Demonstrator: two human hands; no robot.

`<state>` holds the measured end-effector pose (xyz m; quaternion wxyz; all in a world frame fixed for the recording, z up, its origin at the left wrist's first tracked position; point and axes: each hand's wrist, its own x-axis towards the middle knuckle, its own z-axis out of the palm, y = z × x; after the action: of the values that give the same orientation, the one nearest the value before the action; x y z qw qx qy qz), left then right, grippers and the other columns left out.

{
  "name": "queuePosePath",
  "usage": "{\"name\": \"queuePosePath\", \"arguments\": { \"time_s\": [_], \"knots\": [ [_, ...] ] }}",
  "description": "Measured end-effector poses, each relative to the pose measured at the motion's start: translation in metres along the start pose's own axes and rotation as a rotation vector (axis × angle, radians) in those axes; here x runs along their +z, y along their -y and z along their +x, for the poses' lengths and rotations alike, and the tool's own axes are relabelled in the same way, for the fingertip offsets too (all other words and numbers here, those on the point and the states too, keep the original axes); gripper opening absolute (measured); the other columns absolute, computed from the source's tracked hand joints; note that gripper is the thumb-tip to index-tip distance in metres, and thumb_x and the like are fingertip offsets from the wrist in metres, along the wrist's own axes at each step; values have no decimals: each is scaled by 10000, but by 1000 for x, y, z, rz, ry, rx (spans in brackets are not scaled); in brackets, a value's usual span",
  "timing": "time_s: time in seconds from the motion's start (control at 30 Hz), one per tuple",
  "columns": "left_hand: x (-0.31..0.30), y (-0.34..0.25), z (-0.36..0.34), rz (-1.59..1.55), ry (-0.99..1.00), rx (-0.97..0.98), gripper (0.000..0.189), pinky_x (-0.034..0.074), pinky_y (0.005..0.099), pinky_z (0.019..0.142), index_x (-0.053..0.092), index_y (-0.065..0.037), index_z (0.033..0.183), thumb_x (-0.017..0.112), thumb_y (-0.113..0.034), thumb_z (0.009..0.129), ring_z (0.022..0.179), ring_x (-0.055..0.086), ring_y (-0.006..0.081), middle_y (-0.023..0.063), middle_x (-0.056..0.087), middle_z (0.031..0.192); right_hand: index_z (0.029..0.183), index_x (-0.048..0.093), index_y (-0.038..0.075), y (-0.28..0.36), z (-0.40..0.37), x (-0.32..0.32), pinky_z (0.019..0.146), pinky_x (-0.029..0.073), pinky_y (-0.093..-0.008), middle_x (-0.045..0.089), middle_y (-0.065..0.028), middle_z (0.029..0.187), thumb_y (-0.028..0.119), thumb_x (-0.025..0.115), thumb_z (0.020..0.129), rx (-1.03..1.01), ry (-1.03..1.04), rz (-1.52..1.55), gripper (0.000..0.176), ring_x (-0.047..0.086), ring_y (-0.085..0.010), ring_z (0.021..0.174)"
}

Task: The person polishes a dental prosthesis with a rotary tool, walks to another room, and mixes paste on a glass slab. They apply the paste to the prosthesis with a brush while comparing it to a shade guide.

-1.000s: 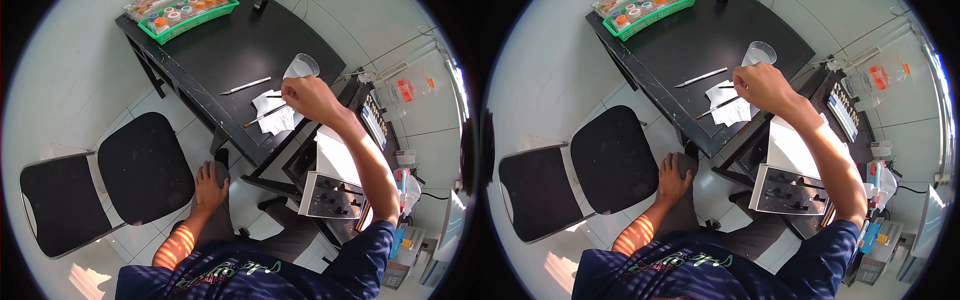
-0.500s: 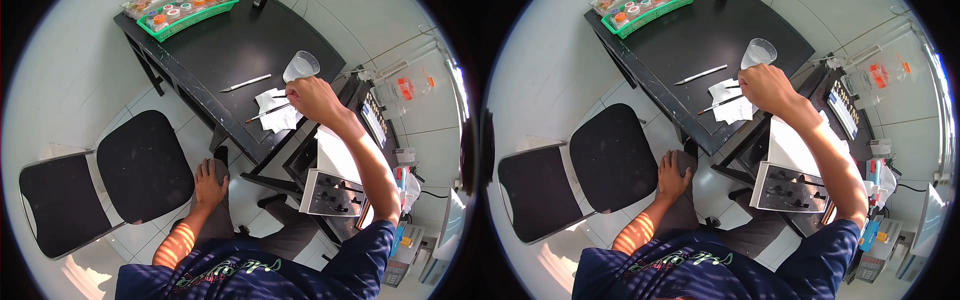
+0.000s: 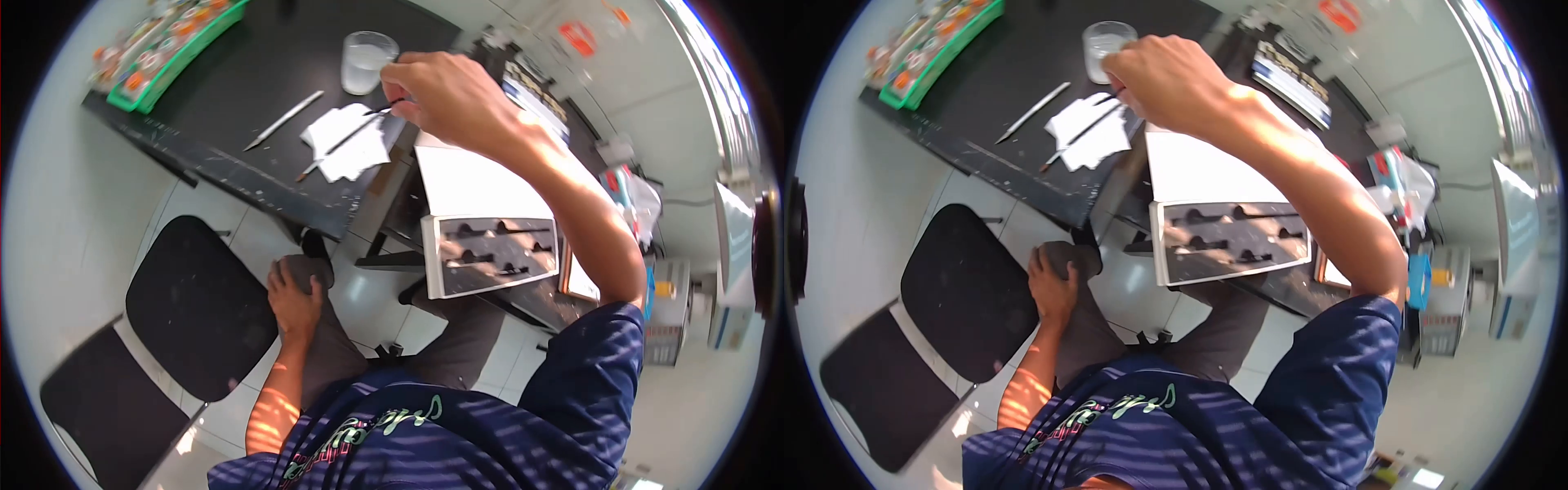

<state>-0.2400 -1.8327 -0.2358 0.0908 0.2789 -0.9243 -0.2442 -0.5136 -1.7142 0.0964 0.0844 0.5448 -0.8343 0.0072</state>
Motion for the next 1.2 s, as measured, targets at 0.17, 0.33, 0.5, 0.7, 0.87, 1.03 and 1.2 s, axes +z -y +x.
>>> {"name": "queuePosePath", "arguments": {
  "time_s": [0.17,0.33,0.5,0.7,0.87,1.03,1.2],
  "knots": [
    [-1,-5,-1,39,1,22,695,388,511,1046,395,-13,1412,627,-355,852,1291,426,434,238,411,1438,905,625,59,28,-91,-72,671,496,-411,630,-102,859,120,701,828,141,-88,236,125,639,-319,768],
    [7,-5,-6,63,-7,46,694,395,511,1042,390,-20,1416,624,-367,863,1296,427,427,237,406,1437,936,680,56,43,-186,-68,647,518,-341,661,-91,890,63,710,824,343,-159,236,116,667,-260,741],
    [5,-9,-3,93,4,44,699,405,516,1032,380,-23,1422,617,-375,867,1296,432,424,237,416,1424,951,706,54,34,-245,-52,687,536,-351,670,-96,942,70,717,833,686,-134,267,119,674,-276,794],
    [6,-18,-4,135,-5,34,695,419,519,1018,380,-16,1417,594,-387,871,1281,447,430,244,421,1418,977,706,54,23,-269,-25,757,540,-387,668,-93,937,89,683,868,609,-87,212,116,667,-280,851],
    [9,-17,-5,139,-30,60,684,429,526,1006,392,-5,1405,583,-395,876,1267,457,442,257,428,1408,983,703,46,21,-279,-20,799,537,-401,673,-86,983,102,676,877,543,-103,152,123,665,-274,904],
    [8,-19,-5,140,-29,83,687,429,530,1006,396,9,1400,573,-403,880,1260,459,454,271,431,1403,980,709,50,26,-286,-18,778,566,-368,674,-83,1030,66,687,854,540,-126,112,129,672,-260,928],
    [9,-17,-5,126,-33,75,687,426,537,1008,409,16,1394,561,-422,888,1244,471,464,281,437,1394,997,705,44,30,-289,-13,783,583,-366,663,-78,1060,37,683,834,538,-196,130,165,667,-252,941]
  ]
}}
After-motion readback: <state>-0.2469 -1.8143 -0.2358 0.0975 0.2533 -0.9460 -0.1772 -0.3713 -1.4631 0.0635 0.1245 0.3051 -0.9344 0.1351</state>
